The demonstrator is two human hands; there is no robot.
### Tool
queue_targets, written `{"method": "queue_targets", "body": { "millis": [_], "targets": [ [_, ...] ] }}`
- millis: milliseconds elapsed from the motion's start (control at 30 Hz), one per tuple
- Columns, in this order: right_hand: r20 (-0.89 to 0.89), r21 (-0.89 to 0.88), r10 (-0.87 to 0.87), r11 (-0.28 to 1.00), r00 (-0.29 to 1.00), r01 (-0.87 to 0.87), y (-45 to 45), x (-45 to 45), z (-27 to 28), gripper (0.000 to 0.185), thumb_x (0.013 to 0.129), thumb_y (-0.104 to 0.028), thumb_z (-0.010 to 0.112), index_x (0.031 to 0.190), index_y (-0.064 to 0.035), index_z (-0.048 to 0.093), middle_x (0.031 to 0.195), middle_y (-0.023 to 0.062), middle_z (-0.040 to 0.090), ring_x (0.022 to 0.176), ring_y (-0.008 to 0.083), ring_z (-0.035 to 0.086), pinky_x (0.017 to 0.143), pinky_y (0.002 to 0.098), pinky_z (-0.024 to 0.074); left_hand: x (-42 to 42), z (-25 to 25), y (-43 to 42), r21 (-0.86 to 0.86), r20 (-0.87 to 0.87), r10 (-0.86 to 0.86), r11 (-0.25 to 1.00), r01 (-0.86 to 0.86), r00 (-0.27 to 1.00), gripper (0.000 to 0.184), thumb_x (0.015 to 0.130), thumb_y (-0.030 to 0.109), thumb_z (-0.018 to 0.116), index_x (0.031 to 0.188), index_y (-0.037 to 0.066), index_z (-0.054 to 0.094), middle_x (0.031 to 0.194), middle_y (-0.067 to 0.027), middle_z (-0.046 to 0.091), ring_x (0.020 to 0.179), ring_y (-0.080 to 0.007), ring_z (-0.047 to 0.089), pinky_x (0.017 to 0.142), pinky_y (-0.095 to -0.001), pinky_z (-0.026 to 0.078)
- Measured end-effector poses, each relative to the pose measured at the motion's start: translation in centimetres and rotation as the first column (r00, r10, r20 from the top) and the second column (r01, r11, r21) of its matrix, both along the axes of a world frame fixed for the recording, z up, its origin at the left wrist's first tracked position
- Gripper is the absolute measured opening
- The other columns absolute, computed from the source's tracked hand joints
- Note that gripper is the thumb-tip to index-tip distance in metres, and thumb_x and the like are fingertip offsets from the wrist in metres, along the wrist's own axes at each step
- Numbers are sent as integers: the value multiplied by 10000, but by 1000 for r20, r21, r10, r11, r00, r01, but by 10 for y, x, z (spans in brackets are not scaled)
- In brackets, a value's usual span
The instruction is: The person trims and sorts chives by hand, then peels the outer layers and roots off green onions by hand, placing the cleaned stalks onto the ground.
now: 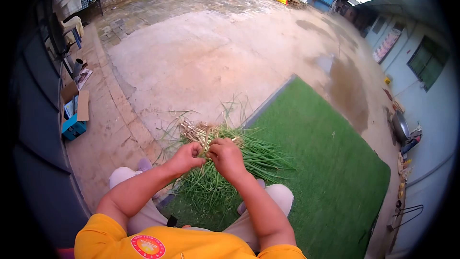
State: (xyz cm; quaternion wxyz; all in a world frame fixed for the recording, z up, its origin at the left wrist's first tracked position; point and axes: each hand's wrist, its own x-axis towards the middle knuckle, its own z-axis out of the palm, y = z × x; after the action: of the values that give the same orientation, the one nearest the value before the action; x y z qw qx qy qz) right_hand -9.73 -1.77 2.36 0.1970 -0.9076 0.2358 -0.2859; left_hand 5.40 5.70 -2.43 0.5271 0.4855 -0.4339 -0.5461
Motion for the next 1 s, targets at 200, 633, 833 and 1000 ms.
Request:
{"method": "queue_targets", "body": {
  "millis": [200,633,833,1000],
  "targets": [
    [35,349,-260,908,965,232,-9,-4,-1,82,707,-40,631,776,-25,591,806,105,604,705,264,551,639,353,439,5,23,9,189,-78,-36,981,51,996,186,720,-22,602,879,20,515,720,-13,515,634,-86,502,529,-225,425],
    [-49,603,-45,795,998,66,-13,-3,-12,70,732,-71,633,774,-25,600,670,54,561,608,165,497,563,293,400,5,17,12,190,-59,-112,974,121,992,187,787,1,545,971,19,513,813,-38,543,721,-107,524,601,-239,439],
    [-142,115,150,984,979,-134,-6,-13,1,148,692,-131,670,822,-71,634,702,104,588,626,257,563,561,340,441,11,29,12,195,-223,-98,970,143,970,174,810,43,557,974,42,498,839,-51,575,712,-100,533,616,-228,439],
    [-198,47,-184,979,963,197,-32,-42,15,129,694,-146,667,801,-78,642,687,107,599,643,283,578,571,357,450,50,33,0,71,-119,293,956,-286,949,155,869,79,460,1006,20,502,906,-62,577,748,-87,471,643,-204,383]
  ]
}}
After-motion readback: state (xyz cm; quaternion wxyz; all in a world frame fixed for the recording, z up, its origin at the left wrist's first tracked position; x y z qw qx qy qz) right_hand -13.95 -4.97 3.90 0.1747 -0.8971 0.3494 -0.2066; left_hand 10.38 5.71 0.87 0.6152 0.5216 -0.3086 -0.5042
